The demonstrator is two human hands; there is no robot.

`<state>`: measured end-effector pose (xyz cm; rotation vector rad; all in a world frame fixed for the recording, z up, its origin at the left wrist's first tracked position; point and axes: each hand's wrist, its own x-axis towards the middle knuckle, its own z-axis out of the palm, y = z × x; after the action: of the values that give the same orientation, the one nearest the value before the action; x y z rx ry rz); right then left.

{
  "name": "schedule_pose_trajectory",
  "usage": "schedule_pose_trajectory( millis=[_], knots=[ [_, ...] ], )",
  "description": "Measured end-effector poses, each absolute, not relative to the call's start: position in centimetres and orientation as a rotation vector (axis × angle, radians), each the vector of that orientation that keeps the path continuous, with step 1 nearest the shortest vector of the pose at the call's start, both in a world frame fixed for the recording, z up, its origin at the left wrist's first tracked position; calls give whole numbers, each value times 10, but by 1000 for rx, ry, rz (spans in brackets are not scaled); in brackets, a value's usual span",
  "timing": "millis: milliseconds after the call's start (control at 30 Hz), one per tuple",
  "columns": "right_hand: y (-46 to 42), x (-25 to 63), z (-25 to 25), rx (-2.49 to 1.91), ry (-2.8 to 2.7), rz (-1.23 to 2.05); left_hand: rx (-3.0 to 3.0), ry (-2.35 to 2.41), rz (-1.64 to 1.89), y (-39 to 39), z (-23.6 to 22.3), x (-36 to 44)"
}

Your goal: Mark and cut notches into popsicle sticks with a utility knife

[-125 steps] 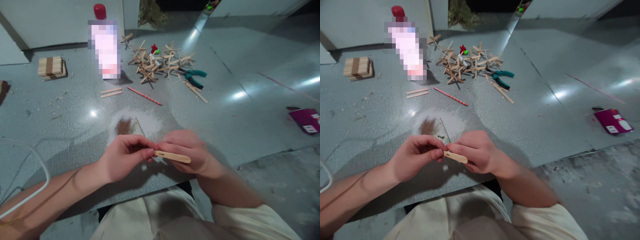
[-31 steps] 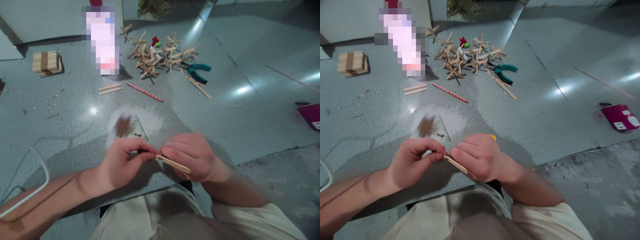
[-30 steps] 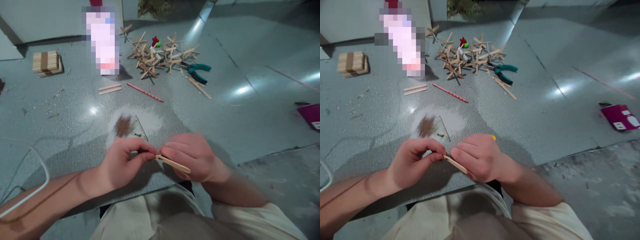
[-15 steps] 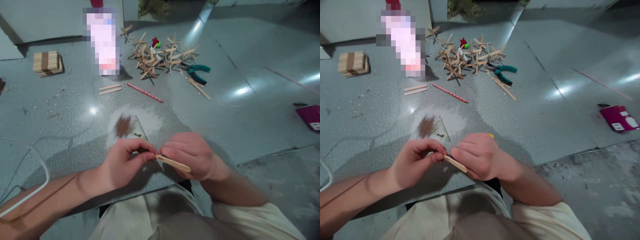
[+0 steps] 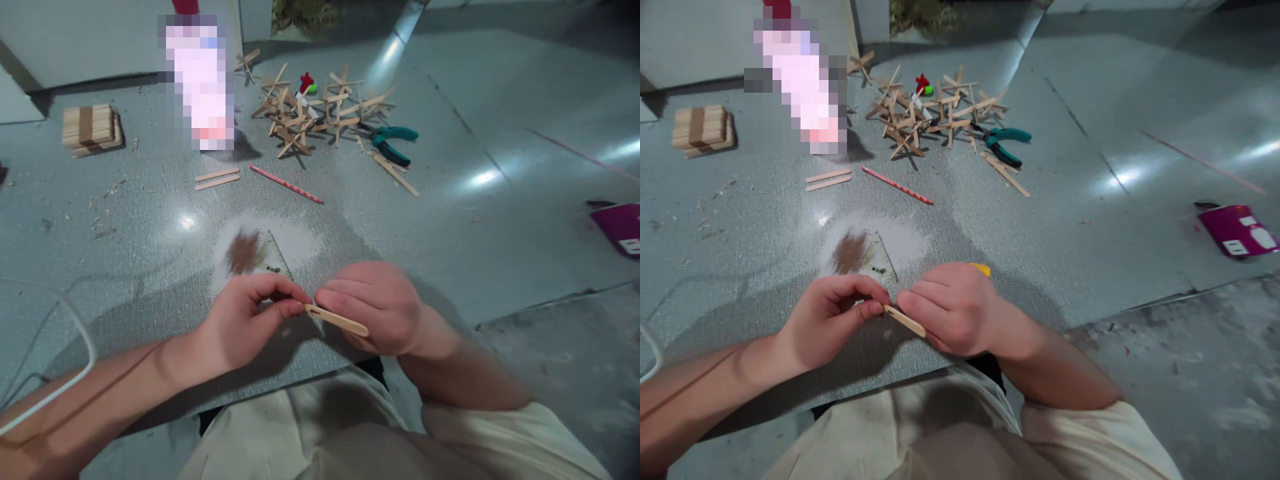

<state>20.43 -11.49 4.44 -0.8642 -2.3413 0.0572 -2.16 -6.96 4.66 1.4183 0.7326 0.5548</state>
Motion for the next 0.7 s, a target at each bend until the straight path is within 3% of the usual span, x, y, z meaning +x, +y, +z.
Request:
schedule_pose_trajectory(
  millis=[700],
  knots=[
    [-112, 208, 49, -819, -2450, 118, 1571, 673, 560, -62, 49, -22]
  ],
)
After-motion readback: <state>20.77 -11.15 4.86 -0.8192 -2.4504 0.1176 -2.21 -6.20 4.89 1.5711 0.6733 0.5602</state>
